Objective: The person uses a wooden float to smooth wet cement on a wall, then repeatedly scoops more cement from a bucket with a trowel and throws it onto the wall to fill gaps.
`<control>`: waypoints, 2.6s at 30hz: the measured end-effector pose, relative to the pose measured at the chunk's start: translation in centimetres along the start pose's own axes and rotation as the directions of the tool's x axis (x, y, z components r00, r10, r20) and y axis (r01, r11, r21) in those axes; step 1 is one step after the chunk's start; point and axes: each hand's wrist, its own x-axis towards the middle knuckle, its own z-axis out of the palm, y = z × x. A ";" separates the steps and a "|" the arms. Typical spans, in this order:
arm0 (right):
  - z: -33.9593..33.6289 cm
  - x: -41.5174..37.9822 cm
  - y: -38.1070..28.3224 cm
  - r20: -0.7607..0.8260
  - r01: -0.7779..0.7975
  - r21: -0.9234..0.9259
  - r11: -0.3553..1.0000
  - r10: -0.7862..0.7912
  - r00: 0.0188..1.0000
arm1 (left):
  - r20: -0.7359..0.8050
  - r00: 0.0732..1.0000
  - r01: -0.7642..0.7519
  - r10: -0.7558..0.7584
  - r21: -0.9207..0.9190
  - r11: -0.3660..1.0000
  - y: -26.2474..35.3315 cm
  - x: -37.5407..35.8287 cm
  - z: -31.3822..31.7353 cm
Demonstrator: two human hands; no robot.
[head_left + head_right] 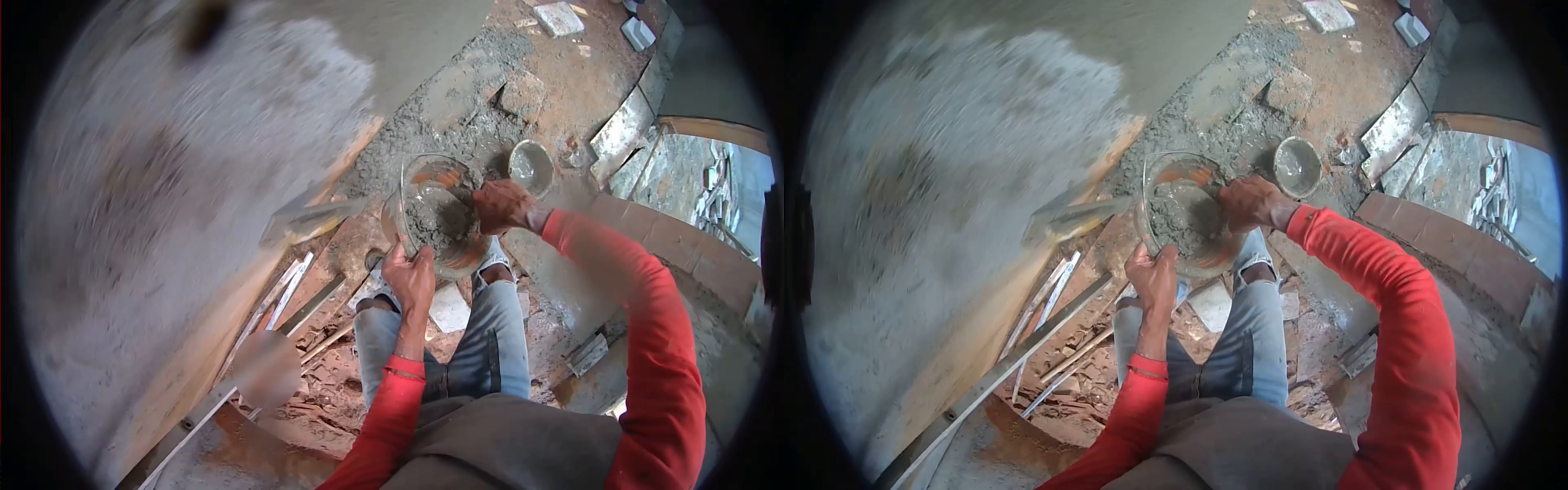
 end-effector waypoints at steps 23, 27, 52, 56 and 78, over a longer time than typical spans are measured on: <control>-11.1 -6.4 -33.1 -0.271 0.121 0.031 0.992 -0.108 0.956 | -0.092 0.995 0.023 -0.045 -0.232 0.973 10.8 -10.9 -28.2; -11.7 -10.9 -29.9 -0.396 0.159 0.082 0.984 -0.114 0.911 | -0.046 0.994 0.080 -0.096 -0.263 0.961 11.3 -11.4 -26.4; -9.3 -21.8 -15.3 -0.434 0.153 0.427 0.891 0.054 0.899 | 0.116 0.991 -0.085 0.073 0.105 0.991 17.8 -12.6 -11.5; -14.3 -26.4 -15.9 -0.529 -0.160 0.196 0.968 0.241 0.813 | 0.127 0.991 -0.049 0.041 0.058 0.997 18.0 -13.6 -9.3; -10.3 -26.1 -4.2 -0.554 -0.044 0.333 0.942 0.234 0.799 | 0.188 0.893 -0.427 0.409 0.070 0.901 24.2 -14.3 2.1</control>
